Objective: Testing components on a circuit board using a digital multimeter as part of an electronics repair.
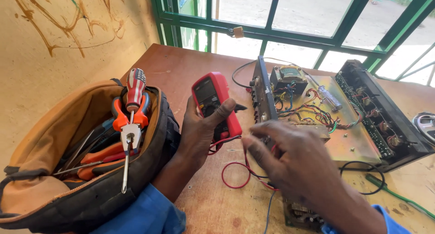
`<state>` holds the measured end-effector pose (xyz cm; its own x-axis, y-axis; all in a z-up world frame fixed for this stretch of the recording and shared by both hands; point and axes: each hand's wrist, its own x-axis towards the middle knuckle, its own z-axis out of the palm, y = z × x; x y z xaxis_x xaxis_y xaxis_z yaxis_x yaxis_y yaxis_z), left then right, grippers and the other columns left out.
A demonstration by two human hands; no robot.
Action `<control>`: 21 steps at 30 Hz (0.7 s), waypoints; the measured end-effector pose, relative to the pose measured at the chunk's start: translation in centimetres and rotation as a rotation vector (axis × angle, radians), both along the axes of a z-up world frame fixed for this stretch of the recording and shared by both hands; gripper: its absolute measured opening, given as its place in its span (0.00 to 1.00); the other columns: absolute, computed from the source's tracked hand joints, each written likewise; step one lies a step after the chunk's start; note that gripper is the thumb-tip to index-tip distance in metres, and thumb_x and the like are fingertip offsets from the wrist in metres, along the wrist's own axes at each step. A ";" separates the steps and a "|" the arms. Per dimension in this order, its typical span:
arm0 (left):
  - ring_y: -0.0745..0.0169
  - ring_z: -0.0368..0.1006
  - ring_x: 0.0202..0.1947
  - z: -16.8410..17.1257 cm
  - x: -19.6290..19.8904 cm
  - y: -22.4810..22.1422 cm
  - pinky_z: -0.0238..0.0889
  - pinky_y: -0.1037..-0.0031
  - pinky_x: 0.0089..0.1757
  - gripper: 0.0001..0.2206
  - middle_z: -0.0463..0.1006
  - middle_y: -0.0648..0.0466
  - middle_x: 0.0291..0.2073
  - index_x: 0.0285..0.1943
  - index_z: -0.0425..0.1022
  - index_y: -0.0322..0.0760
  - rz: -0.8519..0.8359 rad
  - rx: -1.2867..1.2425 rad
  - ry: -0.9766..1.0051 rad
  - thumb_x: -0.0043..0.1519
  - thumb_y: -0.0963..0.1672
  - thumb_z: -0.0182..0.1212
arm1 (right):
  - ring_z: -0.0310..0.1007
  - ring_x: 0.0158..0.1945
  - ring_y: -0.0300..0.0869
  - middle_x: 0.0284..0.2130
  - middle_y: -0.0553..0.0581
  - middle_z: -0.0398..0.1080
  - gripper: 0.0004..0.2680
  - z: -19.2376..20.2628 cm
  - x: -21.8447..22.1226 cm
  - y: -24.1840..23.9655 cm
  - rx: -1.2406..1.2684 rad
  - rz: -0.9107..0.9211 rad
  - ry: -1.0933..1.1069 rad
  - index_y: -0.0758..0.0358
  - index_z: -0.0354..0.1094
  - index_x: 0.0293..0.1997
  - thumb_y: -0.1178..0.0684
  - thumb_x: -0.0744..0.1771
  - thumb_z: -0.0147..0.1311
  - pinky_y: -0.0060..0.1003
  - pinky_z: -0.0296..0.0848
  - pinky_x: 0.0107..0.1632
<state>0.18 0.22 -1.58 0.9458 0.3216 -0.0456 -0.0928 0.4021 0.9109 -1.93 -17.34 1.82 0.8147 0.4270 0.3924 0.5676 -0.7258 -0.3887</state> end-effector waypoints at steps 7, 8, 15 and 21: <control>0.57 0.78 0.36 -0.7 0.4 0.0 0.77 0.68 0.37 0.24 0.79 0.48 0.39 0.56 0.68 0.36 0.007 -0.011 -0.095 0.51 0.43 0.70 | 0.74 0.35 0.72 0.52 0.62 0.68 0.24 -3.6 -0.3 1.8 0.004 -0.061 0.026 0.54 0.55 0.71 0.40 0.67 0.52 0.65 0.69 0.34; 0.57 0.78 0.36 -0.8 0.3 -0.1 0.77 0.68 0.37 0.24 0.79 0.48 0.39 0.56 0.68 0.36 0.003 -0.012 -0.096 0.51 0.43 0.70 | 0.74 0.35 0.72 0.52 0.62 0.68 0.24 -3.7 -0.1 1.8 0.004 -0.066 0.025 0.54 0.55 0.71 0.40 0.67 0.52 0.65 0.69 0.34; 0.48 0.81 0.41 -0.8 0.2 0.1 0.83 0.61 0.36 0.37 0.75 0.43 0.46 0.72 0.57 0.47 0.003 0.109 -0.126 0.52 0.41 0.68 | 0.73 0.22 0.59 0.38 0.56 0.67 0.06 -3.3 -0.5 2.1 0.009 0.003 -0.094 0.56 0.67 0.43 0.48 0.70 0.51 0.59 0.69 0.23; 0.54 0.79 0.46 -1.8 2.0 1.7 0.81 0.63 0.42 0.30 0.78 0.48 0.48 0.69 0.60 0.45 0.243 0.047 -0.215 0.57 0.39 0.66 | 0.72 0.22 0.59 0.24 0.51 0.71 0.12 -6.2 -1.7 1.1 -0.344 0.191 -0.046 0.49 0.61 0.35 0.37 0.72 0.46 0.57 0.63 0.22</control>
